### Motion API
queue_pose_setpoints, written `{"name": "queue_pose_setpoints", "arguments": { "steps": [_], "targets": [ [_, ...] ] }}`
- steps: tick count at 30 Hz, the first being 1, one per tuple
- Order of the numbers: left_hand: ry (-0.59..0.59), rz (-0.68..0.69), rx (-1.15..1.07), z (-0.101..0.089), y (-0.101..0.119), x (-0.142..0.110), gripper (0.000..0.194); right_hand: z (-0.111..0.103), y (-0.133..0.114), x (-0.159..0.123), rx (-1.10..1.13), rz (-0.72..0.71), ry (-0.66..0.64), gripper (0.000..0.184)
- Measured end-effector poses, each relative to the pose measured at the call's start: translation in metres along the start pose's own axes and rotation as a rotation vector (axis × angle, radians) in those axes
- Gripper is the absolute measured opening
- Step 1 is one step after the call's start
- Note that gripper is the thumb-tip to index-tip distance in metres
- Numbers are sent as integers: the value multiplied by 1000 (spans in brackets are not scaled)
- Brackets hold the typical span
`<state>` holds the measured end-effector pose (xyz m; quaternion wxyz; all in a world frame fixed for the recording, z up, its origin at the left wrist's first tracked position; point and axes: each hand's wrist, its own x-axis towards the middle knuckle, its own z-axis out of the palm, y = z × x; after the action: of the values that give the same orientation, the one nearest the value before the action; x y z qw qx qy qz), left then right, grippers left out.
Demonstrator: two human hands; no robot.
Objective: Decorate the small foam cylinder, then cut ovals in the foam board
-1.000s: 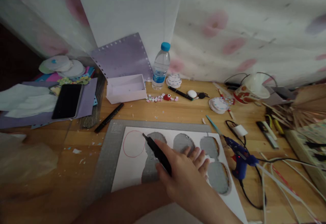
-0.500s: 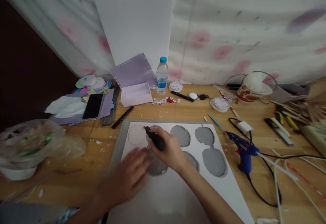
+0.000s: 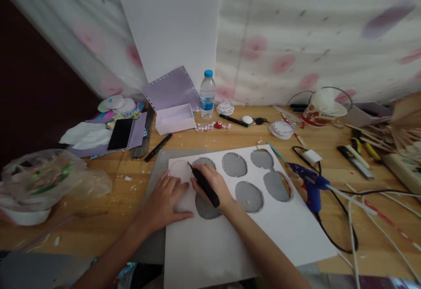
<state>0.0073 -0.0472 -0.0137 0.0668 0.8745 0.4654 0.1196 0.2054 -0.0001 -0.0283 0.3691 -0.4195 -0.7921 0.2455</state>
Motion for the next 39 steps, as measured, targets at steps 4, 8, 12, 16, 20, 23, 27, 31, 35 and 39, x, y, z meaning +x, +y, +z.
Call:
{"name": "queue_pose_setpoints", "arguments": {
  "steps": [4, 8, 12, 16, 20, 23, 27, 31, 35, 39],
  "targets": [
    [14, -2, 23, 0, -9, 11, 79, 3, 5, 7, -58, -16, 16, 18],
    [42, -127, 132, 19, -16, 18, 97, 1, 9, 8, -55, -57, 39, 16],
    [35, -172, 165, 32, -18, 21, 92, 2, 13, 7, -59, -66, 23, 19],
    [22, -193, 166, 32, -16, 20, 92, 0, 14, 7, -66, -101, 11, 22],
    [-11, -207, 144, 31, -16, 21, 92, -2, 14, 6, -51, -97, 31, 22],
    [-28, -212, 138, 31, -16, 22, 92, -2, 12, 6, -52, -98, 34, 22],
    [-40, -215, 142, 31, -15, 23, 94, -3, 8, 8, -51, -85, 22, 22],
    [-39, -214, 140, 31, -15, 23, 93, -3, 8, 5, -67, -73, 21, 22],
    [-42, -216, 131, 31, -15, 24, 93, -3, 9, 0, -44, -86, 32, 24],
    [-48, -215, 124, 31, -16, 23, 94, -2, 8, -1, -31, -75, 35, 26]
  ]
}}
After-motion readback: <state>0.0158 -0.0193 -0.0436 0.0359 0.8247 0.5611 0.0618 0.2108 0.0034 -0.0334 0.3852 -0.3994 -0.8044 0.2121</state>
